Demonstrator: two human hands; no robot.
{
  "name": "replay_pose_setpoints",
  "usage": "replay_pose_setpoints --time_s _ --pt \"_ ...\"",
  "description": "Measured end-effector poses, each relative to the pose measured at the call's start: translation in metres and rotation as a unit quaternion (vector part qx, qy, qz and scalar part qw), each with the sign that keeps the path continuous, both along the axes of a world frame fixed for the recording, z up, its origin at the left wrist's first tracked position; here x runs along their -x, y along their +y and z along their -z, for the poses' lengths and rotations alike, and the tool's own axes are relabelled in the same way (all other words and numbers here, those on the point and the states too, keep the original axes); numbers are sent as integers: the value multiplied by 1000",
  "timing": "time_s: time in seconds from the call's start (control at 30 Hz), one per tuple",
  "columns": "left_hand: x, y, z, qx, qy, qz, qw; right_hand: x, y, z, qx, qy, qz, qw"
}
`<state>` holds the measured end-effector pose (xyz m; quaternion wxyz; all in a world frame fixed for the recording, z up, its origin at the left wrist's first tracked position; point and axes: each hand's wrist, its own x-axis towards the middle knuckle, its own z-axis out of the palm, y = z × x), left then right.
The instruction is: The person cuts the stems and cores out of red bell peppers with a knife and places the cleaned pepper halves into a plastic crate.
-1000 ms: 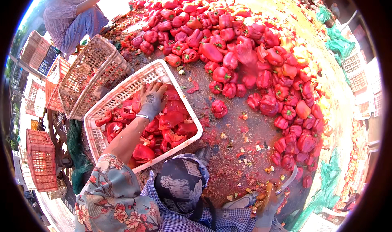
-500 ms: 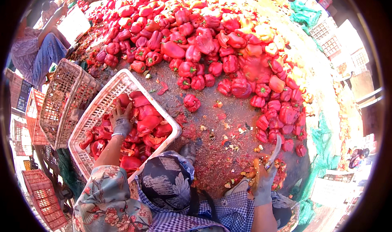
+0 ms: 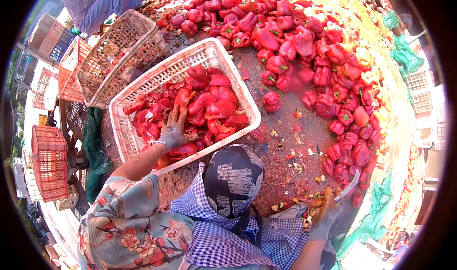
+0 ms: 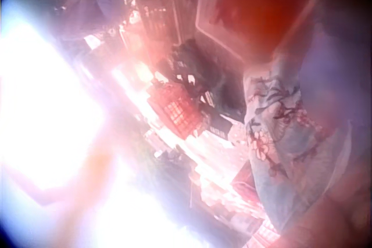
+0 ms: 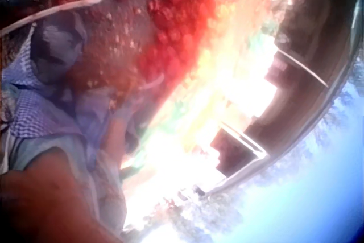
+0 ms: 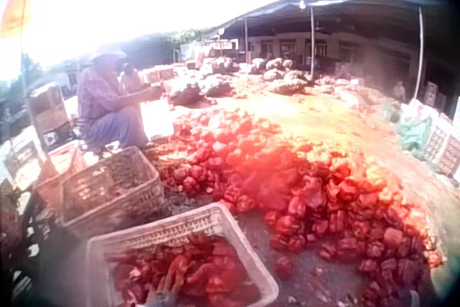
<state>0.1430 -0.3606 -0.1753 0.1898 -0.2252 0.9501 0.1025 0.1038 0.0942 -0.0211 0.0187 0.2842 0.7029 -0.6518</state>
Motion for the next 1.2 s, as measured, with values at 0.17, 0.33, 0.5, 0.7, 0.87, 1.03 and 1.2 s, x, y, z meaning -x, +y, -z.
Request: replay_pose_setpoints --time_s 0.17,0.33,0.5,0.7,0.87,1.03,1.2 --pt "-3 11 39 56 32 -19 998 -1 7 17 -27 38 13 999" --pt "7 7 22 51 15 -28 998 3 18 20 -32 28 3 999" --pt "17 -44 -9 90 207 10 974 -8 38 29 -33 48 -29 998" --pt "-16 -83 -19 24 -35 -79 996 -21 29 21 -5 30 -25 999" --pt "-87 -79 2 -92 -41 -116 988 -18 23 18 -57 26 -12 998" --pt "-82 -51 13 -12 -63 -172 983 -11 20 25 -32 40 -18 999" --pt "-78 -55 29 8 -63 -197 978 -5 5 19 -40 52 19 998"
